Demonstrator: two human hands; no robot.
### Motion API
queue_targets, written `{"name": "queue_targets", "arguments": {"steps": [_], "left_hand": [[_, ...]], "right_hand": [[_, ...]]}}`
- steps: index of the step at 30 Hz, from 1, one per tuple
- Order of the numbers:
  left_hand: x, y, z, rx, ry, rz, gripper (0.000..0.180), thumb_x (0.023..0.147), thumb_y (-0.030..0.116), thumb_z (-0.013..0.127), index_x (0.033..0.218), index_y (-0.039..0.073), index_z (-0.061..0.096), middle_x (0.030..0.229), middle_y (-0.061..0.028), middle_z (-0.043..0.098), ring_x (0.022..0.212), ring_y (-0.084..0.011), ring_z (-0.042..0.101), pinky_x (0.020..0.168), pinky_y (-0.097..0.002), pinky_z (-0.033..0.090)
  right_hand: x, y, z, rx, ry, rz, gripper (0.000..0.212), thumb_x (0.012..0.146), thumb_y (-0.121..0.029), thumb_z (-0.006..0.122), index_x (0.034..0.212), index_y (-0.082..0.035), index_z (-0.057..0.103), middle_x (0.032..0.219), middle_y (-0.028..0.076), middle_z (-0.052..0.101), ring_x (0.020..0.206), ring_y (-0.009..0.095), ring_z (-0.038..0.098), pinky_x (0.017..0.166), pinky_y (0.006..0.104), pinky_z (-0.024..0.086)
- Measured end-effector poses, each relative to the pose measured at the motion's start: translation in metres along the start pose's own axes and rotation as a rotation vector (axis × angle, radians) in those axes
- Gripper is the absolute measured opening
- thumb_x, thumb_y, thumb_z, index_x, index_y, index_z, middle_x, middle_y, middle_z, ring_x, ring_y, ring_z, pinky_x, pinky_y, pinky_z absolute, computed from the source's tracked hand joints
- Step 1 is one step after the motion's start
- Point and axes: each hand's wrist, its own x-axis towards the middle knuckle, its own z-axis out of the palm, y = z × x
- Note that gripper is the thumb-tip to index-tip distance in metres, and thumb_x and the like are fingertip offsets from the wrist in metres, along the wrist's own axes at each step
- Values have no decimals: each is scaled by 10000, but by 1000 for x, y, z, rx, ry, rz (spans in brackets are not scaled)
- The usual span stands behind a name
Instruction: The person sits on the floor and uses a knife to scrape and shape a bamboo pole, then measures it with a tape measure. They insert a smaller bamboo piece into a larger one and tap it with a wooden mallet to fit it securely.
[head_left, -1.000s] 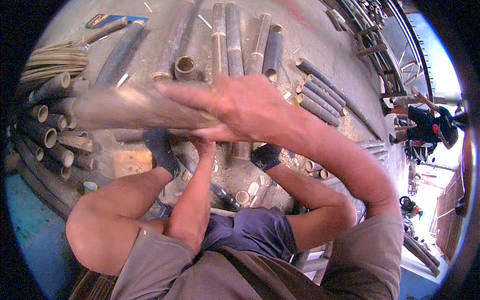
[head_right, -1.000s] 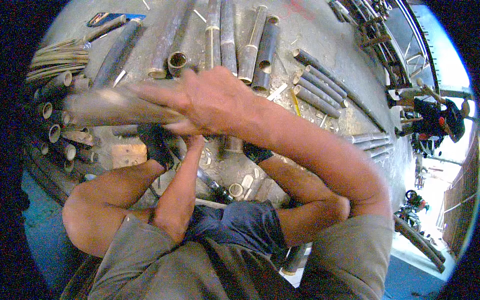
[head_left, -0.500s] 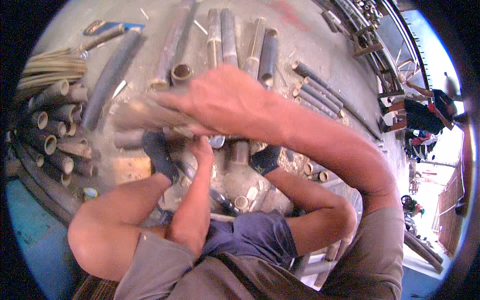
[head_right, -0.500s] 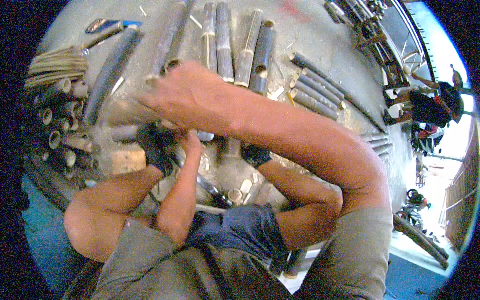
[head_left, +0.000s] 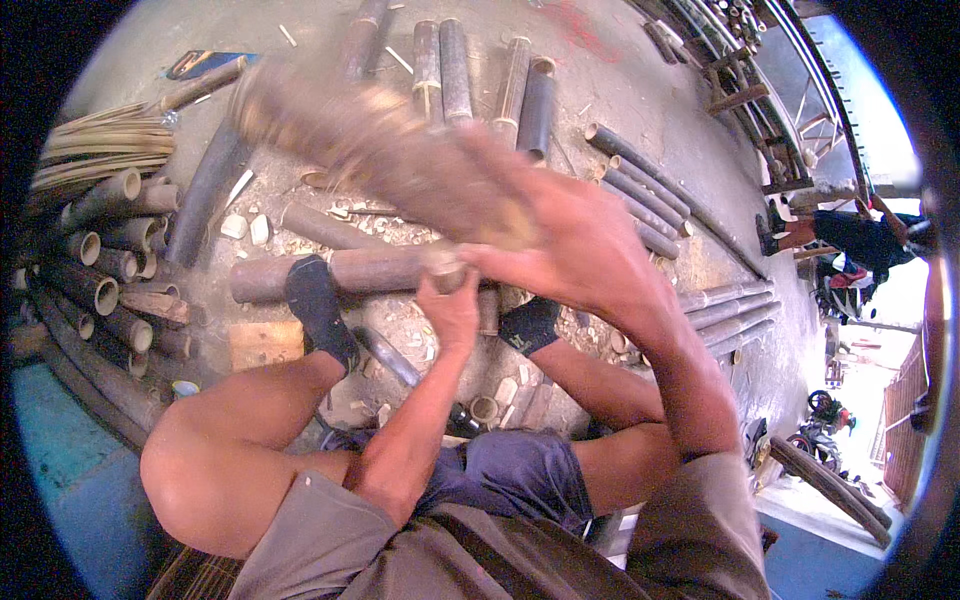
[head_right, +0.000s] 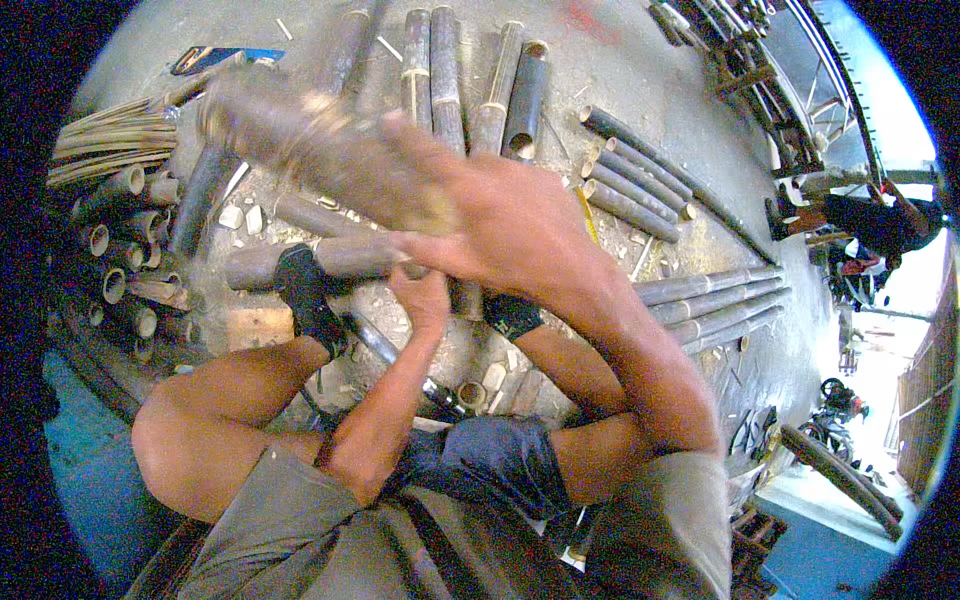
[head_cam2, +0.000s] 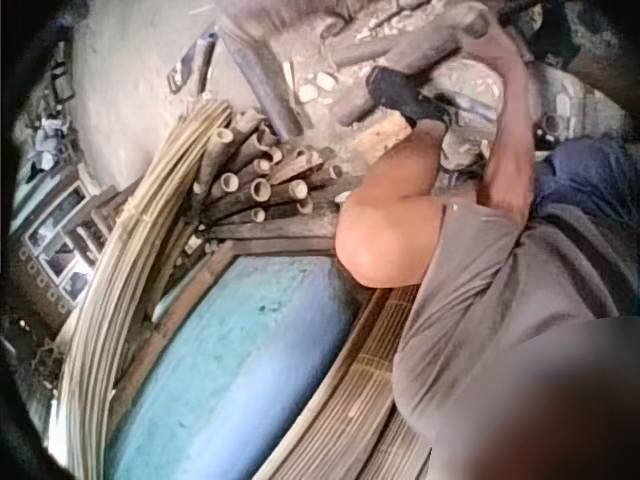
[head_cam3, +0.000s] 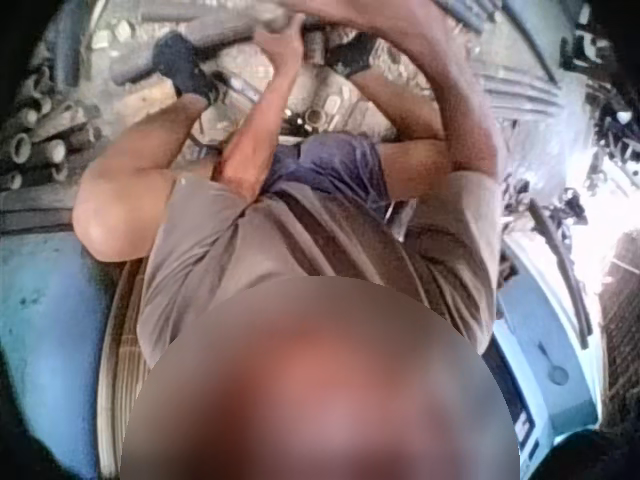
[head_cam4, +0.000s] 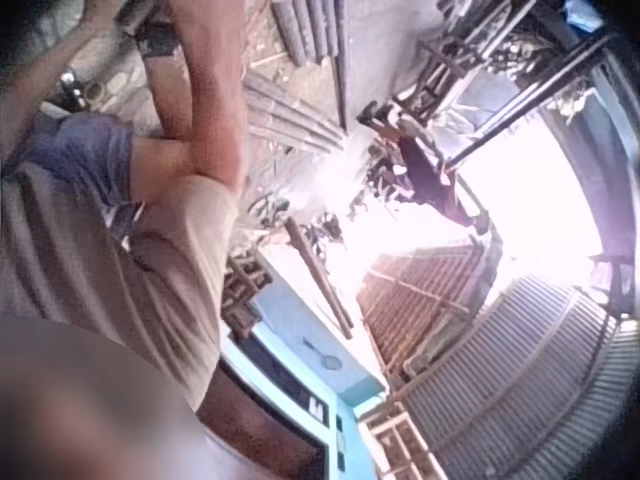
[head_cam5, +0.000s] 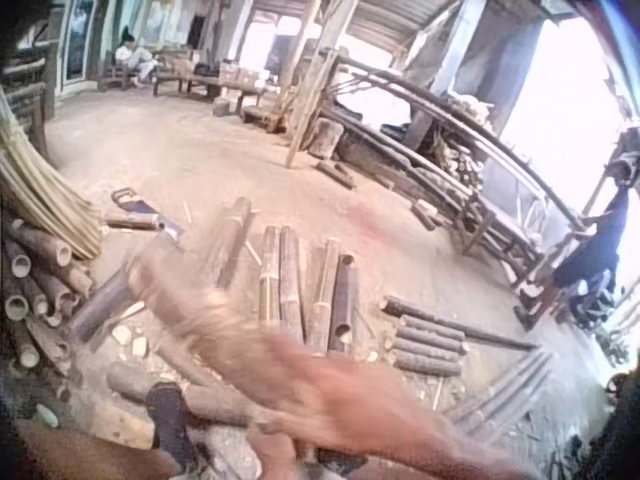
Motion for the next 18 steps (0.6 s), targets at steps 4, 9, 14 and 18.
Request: {"name": "queue_targets", "arguments": {"steps": [4, 9, 14, 18], "left_hand": [[-55, 45, 40, -107, -362, 166, 424, 777, 182, 838, 1123, 21, 655, 1030, -134, 681, 938, -299, 662, 852, -432, 527], [-61, 29, 67, 341, -587, 374, 486, 699, 206, 857, 1121, 93, 644, 1012, -136, 622, 941, -386, 648, 821, -491, 546], [-37, -10, 68, 556, -685, 464, 486, 691, 256, 859, 1103, 120, 640, 1055, -129, 621, 975, -382, 669, 779, -510, 560], [-21, -19, 79, 524, -593, 520, 477, 694, 260, 854, 1096, 116, 642, 1064, -127, 645, 971, -382, 680, 793, -498, 571]], "right_hand": [[-81, 31, 8, 284, 505, 229, 1079, 743, -439, 847, 1590, -28, 320, 1351, 234, 624, 1214, 332, 638, 1038, 422, 493], [-193, 60, 44, 485, 751, 684, 988, 750, -428, 821, 1517, 17, 385, 1395, 182, 567, 1295, 303, 541, 1109, 427, 408], [-246, 55, 93, 805, 752, 932, 899, 833, -366, 749, 1540, 21, 350, 1410, 202, 551, 1301, 333, 530, 1120, 422, 392], [-250, 50, 102, 900, 741, 876, 921, 854, -276, 723, 1593, 23, 261, 1521, 226, 444, 1371, 349, 476, 1162, 430, 350]]}}
